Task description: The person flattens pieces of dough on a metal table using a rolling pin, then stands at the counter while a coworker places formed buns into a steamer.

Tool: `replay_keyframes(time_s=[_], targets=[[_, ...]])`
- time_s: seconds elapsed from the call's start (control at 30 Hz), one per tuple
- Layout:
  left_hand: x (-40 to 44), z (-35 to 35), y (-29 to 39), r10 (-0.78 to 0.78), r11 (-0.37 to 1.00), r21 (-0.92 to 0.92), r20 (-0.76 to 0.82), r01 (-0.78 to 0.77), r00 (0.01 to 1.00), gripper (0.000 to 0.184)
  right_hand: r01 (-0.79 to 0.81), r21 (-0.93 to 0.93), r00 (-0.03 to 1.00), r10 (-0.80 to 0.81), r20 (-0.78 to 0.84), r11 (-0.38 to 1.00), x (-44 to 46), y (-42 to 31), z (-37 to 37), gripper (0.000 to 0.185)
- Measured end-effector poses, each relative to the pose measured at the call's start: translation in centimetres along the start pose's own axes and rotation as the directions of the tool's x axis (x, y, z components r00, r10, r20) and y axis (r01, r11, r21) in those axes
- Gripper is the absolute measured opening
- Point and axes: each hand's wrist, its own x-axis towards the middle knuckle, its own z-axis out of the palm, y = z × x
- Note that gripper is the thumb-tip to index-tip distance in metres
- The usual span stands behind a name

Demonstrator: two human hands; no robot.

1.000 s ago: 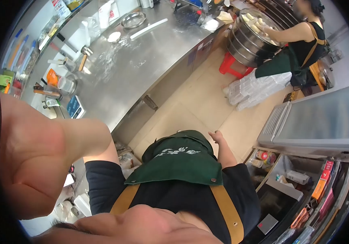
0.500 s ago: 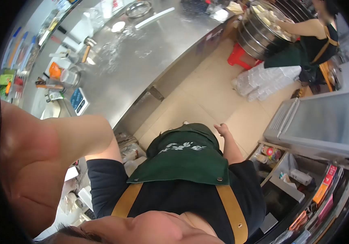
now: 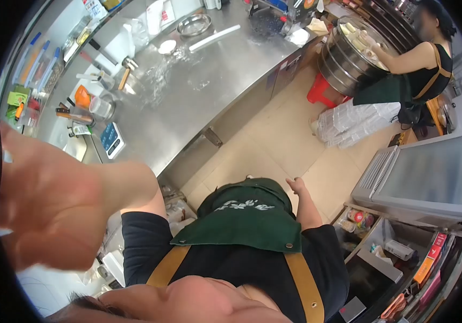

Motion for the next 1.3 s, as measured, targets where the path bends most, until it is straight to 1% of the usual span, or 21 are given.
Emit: replay_keyframes(time_s=[0.1, 0.13, 0.17, 0.2, 0.3, 0.37, 0.4, 0.43, 0.53, 0.6, 0.67, 0.73, 0.8, 0.83, 0.93, 0.97, 1.03, 1.1, 1.13, 1.2, 1.3], targets=[[-1.5, -1.7, 1.0, -0.024, 0.986, 0.167, 0.127, 0.002, 0.992, 0.016, 0.036, -0.008, 0.999, -0.036, -0.024, 0.999, 1.4, 0.8, 0.5, 0.083], [-2.5, -2.3, 0.9, -0.069, 0.97, 0.243, 0.203, 0.018, 0.977, 0.015, 0.039, -0.002, 0.999, -0.039, -0.025, 0.999, 1.5, 0.9, 0.6, 0.083], [-3.7, -3.1, 0.9, -0.195, 0.941, 0.328, 0.317, 0.086, 0.928, 0.015, 0.034, 0.003, 0.999, -0.034, -0.019, 0.999, 1.4, 0.8, 0.7, 0.083], [-5.4, -4.3, 0.8, -0.344, 0.892, 0.431, 0.45, 0.137, 0.824, 0.02, 0.031, 0.009, 0.999, -0.031, -0.014, 0.999, 1.5, 0.8, 0.9, 0.084], [-14.0, -6.0, 0.0, -0.623, 0.749, 0.623, 0.549, 0.225, 0.557, 0.033, 0.029, 0.008, 0.999, -0.029, 0.031, 1.0, 2.1, 1.2, 1.2, 0.082], [-21.2, -9.9, 1.3, -0.795, 0.585, 0.774, 0.488, 0.241, 0.36, 0.029, 0.038, 0.016, 0.999, -0.038, 0.006, 0.999, 2.4, 1.7, 1.5, 0.075], [-23.9, -11.7, 2.6, -0.872, 0.478, 0.835, 0.415, 0.271, 0.259, 0.028, 0.041, 0.027, 0.999, -0.04, -0.029, 0.999, 2.2, 2.0, 1.7, 0.071], [-27.0, -13.6, 4.0, -0.925, 0.371, 0.882, 0.324, 0.292, 0.198, 0.029, 0.043, 0.015, 0.998, -0.042, -0.036, 0.999, 2.0, 2.3, 1.7, 0.067], [-32.5, -18.0, 8.2, -0.992, 0.083, 0.953, 0.107, 0.292, -0.066, 0.027, 0.027, -0.064, 0.998, -0.03, -0.05, 0.998, 1.5, 3.2, 1.0, 0.061], [-34.1, -19.4, 9.8, -0.987, 0.023, 0.971, 0.06, 0.237, -0.152, 0.029, 0.001, -0.133, 1.0, 0.0, 0.008, 0.991, 1.5, 4.0, 0.3, 0.064], [-34.4, -20.0, 10.4, -0.98, 0.005, 0.985, 0.039, 0.174, -0.196, 0.029, 0.05, -0.26, 0.997, -0.034, 0.063, 0.964, 3.3, 5.5, -0.1, 0.07], [-36.9, -21.9, 9.5, -0.974, 0.028, 0.996, 0.047, 0.085, -0.222, 0.03, 0.125, -0.293, 0.992, -0.123, 0.024, 0.948, 2.2, 3.7, -1.9, 0.072], [-36.0, -22.2, 9.5, -0.982, 0.038, 0.992, 0.059, 0.124, -0.177, 0.031, 0.095, -0.32, 0.995, -0.08, 0.058, 0.943, -0.3, 7.5, -1.2, 0.072], [-34.1, -21.3, 9.6, -0.981, 0.006, 0.986, 0.038, 0.164, -0.191, 0.033, 0.066, -0.308, 0.996, -0.048, 0.069, 0.949, -0.1, 7.8, -1.5, 0.071], [-36.0, -23.9, 10.2, -0.966, -0.173, 0.94, -0.103, 0.294, -0.239, 0.034, 0.016, -0.266, 0.997, 0.006, 0.079, 0.964, 0.8, 4.6, -3.2, 0.065], [-38.1, -25.1, 11.4, -0.964, -0.253, 0.885, -0.195, 0.39, -0.183, 0.029, 0.007, -0.271, 0.996, 0.017, 0.088, 0.963, 0.8, 4.5, -3.2, 0.065], [-43.4, -30.1, 14.7, -0.885, -0.451, 0.761, -0.314, 0.467, -0.343, 0.028, -0.011, -0.275, 0.995, 0.039, 0.095, 0.962, 0.9, 4.5, -2.7, 0.065], [-50.8, -37.6, 19.9, -0.623, -0.675, 0.711, -0.404, 0.199, -0.67, 0.032, 0.018, -0.204, 0.994, 0.005, 0.113, 0.979, 1.3, 3.2, -2.2, 0.071], [-50.7, -37.6, 21.4, -0.528, -0.732, 0.674, -0.465, 0.103, -0.711, 0.031, 0.033, -0.21, 0.992, -0.007, 0.124, 0.977, 0.8, 2.0, -2.1, 0.078], [-50.1, -36.2, 23.4, -0.434, -0.822, 0.567, -0.573, 0.046, -0.695, 0.031, 0.072, -0.211, 0.987, -0.04, 0.155, 0.975, 0.6, 0.4, -1.5, 0.08], [-50.2, -33.9, 24.0, -0.437, -0.869, 0.479, -0.623, 0.124, -0.648, 0.031, 0.085, -0.261, 0.976, -0.028, 0.217, 0.962, 0.8, -1.2, -0.8, 0.078]])
